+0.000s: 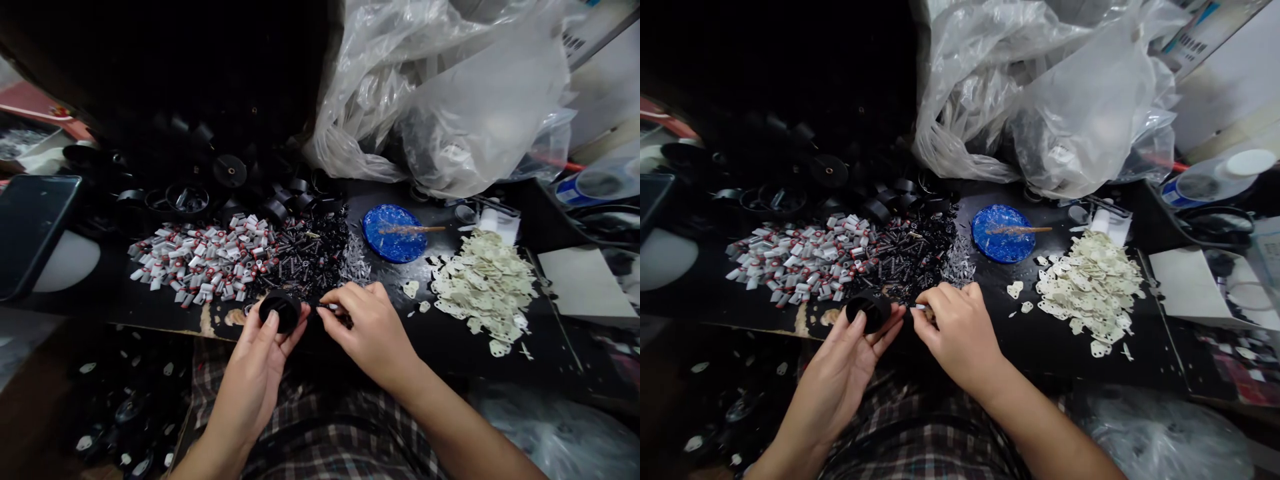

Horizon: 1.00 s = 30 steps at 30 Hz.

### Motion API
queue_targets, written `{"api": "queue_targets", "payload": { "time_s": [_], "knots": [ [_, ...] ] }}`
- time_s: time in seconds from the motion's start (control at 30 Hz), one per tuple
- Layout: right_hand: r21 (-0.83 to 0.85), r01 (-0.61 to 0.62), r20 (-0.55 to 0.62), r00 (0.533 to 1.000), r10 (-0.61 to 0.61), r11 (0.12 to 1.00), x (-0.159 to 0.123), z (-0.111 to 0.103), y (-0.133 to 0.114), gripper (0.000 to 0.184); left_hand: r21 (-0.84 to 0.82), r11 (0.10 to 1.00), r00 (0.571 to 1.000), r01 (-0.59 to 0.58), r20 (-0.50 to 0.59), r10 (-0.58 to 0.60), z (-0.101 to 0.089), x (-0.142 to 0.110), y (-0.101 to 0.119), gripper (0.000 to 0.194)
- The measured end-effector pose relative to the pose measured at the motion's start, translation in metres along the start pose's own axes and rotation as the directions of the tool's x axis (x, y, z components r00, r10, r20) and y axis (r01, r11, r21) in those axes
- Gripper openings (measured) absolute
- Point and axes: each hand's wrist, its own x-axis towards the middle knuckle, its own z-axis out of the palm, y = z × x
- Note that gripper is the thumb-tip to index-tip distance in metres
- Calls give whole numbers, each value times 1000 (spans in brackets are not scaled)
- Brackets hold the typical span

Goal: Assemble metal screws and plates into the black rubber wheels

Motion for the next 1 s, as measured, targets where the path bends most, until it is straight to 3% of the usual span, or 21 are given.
{"api": "queue_targets", "payload": {
  "time_s": [0.2, 0.37, 0.43, 0.53, 0.7, 0.83, 1.0],
  "knots": [
    [262, -19, -86, 995, 43, 965, -8, -6, -3, 5, -60, 994, 995, 91, 45, -88, 11, 1, -6, 15],
    [200, 26, -165, 986, 8, 980, -12, -6, -1, 4, -39, 999, 999, 37, 26, -36, 15, 1, -5, 15],
    [221, 35, -151, 989, -2, 975, -12, -5, -1, 7, -50, 995, 996, 82, 31, -81, 16, 0, -2, 15],
    [397, -14, -84, 995, 52, 918, -12, -5, -1, 11, -96, 987, 991, 129, 40, -126, 18, -1, 0, 12],
    [620, -131, -12, 984, 177, 773, -10, -6, -2, 7, -119, 990, 997, 73, 19, -71, 20, -2, -6, 12],
    [522, -155, -73, 972, 225, 839, -11, -5, -6, 7, -78, 997, 1000, -11, 6, 12, 17, -3, -11, 13],
    [203, 19, -210, 977, 24, 979, -10, -7, -12, 8, -25, 998, 998, -55, -35, 54, 12, -4, -13, 19]
  ]
}}
